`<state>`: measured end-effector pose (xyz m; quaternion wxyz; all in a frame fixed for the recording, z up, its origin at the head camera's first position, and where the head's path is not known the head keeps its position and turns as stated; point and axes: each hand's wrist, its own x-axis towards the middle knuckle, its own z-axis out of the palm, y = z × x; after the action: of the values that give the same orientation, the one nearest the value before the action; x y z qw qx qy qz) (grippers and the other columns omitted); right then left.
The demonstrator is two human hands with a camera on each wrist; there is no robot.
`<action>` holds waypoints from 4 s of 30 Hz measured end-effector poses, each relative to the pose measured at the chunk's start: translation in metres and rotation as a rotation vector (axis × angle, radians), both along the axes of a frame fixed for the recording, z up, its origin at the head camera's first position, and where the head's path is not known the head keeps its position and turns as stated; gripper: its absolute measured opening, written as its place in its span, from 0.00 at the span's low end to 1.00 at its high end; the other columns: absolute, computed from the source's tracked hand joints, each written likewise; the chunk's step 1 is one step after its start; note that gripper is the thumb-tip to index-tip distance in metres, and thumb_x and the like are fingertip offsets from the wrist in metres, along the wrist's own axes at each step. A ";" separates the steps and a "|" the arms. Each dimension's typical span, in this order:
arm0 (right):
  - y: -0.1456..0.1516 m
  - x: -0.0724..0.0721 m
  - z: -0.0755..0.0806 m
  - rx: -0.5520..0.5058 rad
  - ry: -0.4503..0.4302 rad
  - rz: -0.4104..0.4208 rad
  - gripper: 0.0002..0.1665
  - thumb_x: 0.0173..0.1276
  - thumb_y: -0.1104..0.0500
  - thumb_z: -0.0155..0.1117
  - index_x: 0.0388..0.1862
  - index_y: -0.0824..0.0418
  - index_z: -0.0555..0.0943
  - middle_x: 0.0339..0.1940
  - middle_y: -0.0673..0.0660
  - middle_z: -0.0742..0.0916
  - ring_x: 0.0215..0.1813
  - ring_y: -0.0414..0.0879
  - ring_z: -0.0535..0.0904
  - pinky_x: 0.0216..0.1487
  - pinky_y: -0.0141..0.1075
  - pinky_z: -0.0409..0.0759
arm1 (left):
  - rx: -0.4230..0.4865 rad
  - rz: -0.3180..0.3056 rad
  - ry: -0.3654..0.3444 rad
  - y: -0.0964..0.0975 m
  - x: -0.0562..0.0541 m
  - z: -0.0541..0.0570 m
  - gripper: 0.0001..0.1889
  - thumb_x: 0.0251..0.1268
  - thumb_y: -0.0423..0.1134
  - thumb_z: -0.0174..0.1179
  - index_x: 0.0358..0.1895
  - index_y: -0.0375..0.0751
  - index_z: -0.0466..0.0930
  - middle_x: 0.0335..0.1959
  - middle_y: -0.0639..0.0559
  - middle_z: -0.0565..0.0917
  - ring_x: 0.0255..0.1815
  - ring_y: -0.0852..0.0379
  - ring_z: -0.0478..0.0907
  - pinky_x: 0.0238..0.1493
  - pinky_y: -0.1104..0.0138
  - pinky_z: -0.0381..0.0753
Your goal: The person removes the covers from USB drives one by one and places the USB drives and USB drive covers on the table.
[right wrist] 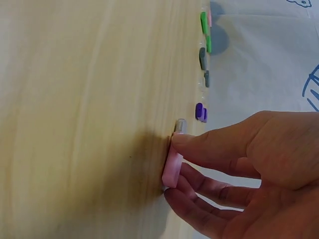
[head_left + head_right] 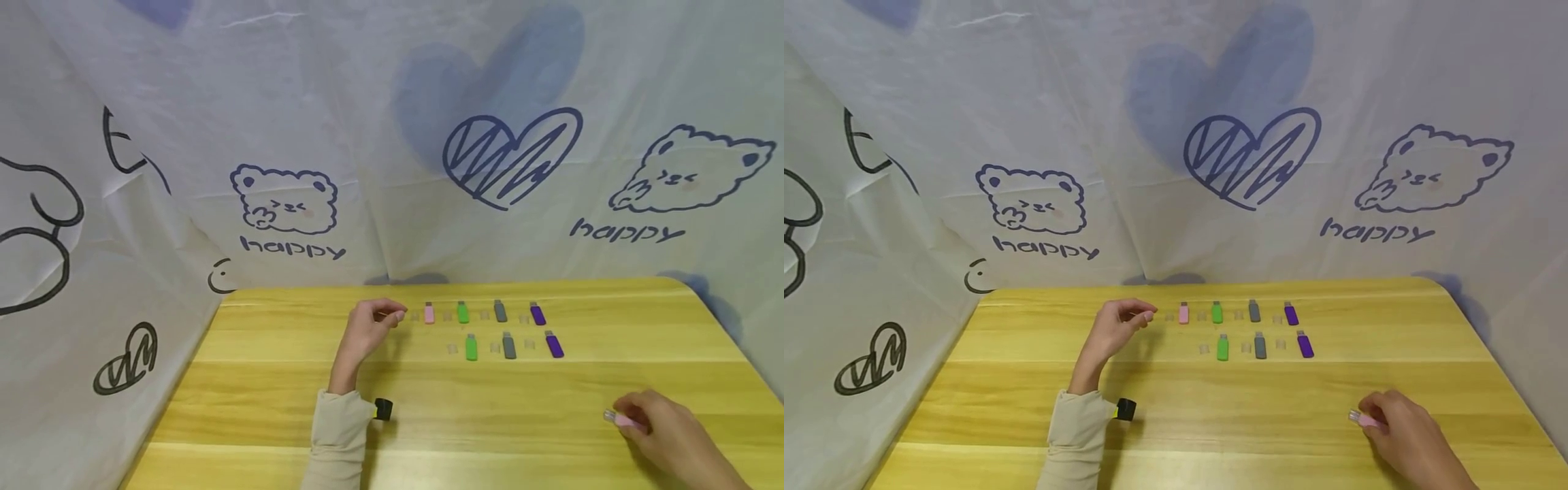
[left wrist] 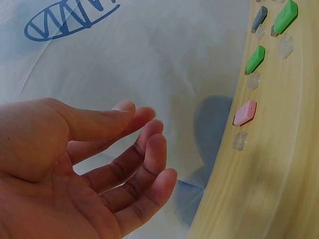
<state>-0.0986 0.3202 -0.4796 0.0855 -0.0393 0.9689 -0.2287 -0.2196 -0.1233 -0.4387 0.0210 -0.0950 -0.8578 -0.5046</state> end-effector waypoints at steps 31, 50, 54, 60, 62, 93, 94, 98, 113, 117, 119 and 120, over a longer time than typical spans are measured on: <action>-0.038 -0.003 0.030 -0.062 0.119 -0.013 0.03 0.69 0.64 0.71 0.39 0.61 0.84 0.32 0.49 0.86 0.33 0.43 0.79 0.35 0.39 0.82 | 0.009 -0.044 -0.019 0.002 0.003 0.002 0.07 0.74 0.33 0.62 0.47 0.35 0.89 0.42 0.47 0.89 0.39 0.53 0.84 0.41 0.62 0.84; -0.130 -0.045 0.078 -0.275 0.363 0.136 0.05 0.69 0.66 0.70 0.43 0.61 0.86 0.36 0.51 0.88 0.37 0.44 0.84 0.40 0.41 0.86 | 0.011 -0.126 0.000 0.010 0.005 0.008 0.09 0.75 0.34 0.62 0.48 0.34 0.88 0.40 0.47 0.89 0.39 0.53 0.85 0.40 0.64 0.83; -0.149 -0.056 0.080 -0.333 0.362 0.152 0.06 0.70 0.68 0.69 0.43 0.62 0.87 0.39 0.53 0.89 0.38 0.45 0.84 0.40 0.42 0.86 | 0.024 -0.135 -0.005 0.012 0.006 0.010 0.08 0.74 0.34 0.62 0.47 0.34 0.89 0.40 0.47 0.89 0.39 0.52 0.85 0.39 0.65 0.83; -0.173 -0.068 0.078 -0.425 0.367 0.145 0.07 0.71 0.69 0.67 0.44 0.64 0.89 0.40 0.54 0.88 0.41 0.49 0.86 0.43 0.43 0.87 | 0.045 -0.146 -0.023 0.015 0.007 0.014 0.07 0.74 0.33 0.63 0.46 0.36 0.89 0.40 0.47 0.89 0.41 0.48 0.85 0.41 0.65 0.83; -0.178 -0.072 0.077 -0.457 0.369 0.138 0.07 0.71 0.69 0.67 0.44 0.64 0.89 0.39 0.55 0.88 0.42 0.50 0.86 0.44 0.45 0.87 | 0.049 -0.155 -0.022 0.016 0.007 0.014 0.07 0.74 0.33 0.63 0.46 0.36 0.89 0.39 0.48 0.89 0.41 0.46 0.85 0.41 0.63 0.83; -0.209 -0.087 0.064 -0.703 0.298 0.023 0.07 0.66 0.58 0.76 0.40 0.59 0.92 0.38 0.54 0.92 0.41 0.47 0.88 0.43 0.37 0.85 | 0.259 -0.216 -0.042 0.035 0.009 0.016 0.06 0.69 0.29 0.67 0.44 0.30 0.86 0.39 0.39 0.89 0.39 0.39 0.86 0.46 0.48 0.86; -0.209 -0.087 0.064 -0.705 0.300 0.024 0.07 0.66 0.59 0.76 0.40 0.60 0.92 0.38 0.54 0.92 0.41 0.47 0.88 0.43 0.37 0.85 | 0.260 -0.211 -0.044 0.035 0.009 0.017 0.06 0.69 0.29 0.67 0.44 0.29 0.86 0.38 0.39 0.89 0.39 0.38 0.86 0.46 0.48 0.86; -0.208 -0.086 0.064 -0.704 0.300 0.025 0.06 0.66 0.59 0.76 0.39 0.59 0.91 0.38 0.53 0.91 0.41 0.47 0.87 0.43 0.37 0.86 | 0.279 -0.210 -0.049 0.036 0.009 0.017 0.06 0.68 0.28 0.67 0.43 0.28 0.86 0.38 0.38 0.88 0.39 0.33 0.86 0.46 0.47 0.86; -0.207 -0.085 0.065 -0.723 0.271 0.039 0.08 0.66 0.56 0.76 0.41 0.59 0.92 0.39 0.54 0.91 0.41 0.47 0.88 0.43 0.36 0.85 | 0.283 -0.192 -0.008 0.033 0.013 0.020 0.06 0.66 0.29 0.69 0.42 0.29 0.88 0.41 0.38 0.89 0.38 0.43 0.88 0.43 0.61 0.87; -0.207 -0.084 0.067 -0.733 0.255 0.043 0.07 0.67 0.58 0.75 0.41 0.59 0.92 0.39 0.53 0.91 0.41 0.46 0.87 0.41 0.34 0.84 | 0.278 -0.197 -0.007 0.032 0.014 0.022 0.06 0.66 0.29 0.69 0.42 0.29 0.88 0.42 0.38 0.89 0.37 0.43 0.88 0.43 0.62 0.87; -0.206 -0.084 0.067 -0.734 0.245 0.043 0.08 0.67 0.57 0.75 0.41 0.60 0.92 0.39 0.54 0.91 0.41 0.46 0.87 0.42 0.34 0.85 | 0.275 -0.197 -0.009 0.032 0.014 0.023 0.05 0.66 0.29 0.69 0.42 0.30 0.88 0.42 0.39 0.89 0.37 0.44 0.88 0.42 0.62 0.87; -0.206 -0.083 0.068 -0.734 0.239 0.042 0.08 0.66 0.57 0.76 0.41 0.60 0.92 0.40 0.54 0.91 0.41 0.46 0.87 0.42 0.34 0.85 | 0.274 -0.196 -0.010 0.032 0.014 0.023 0.05 0.66 0.29 0.69 0.41 0.30 0.88 0.41 0.39 0.89 0.37 0.45 0.88 0.42 0.63 0.87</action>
<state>-0.1820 0.1146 -0.4118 -0.0433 -0.1135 0.8247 -0.5524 -0.2052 -0.0910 -0.4160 -0.0200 -0.1720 -0.7678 -0.6168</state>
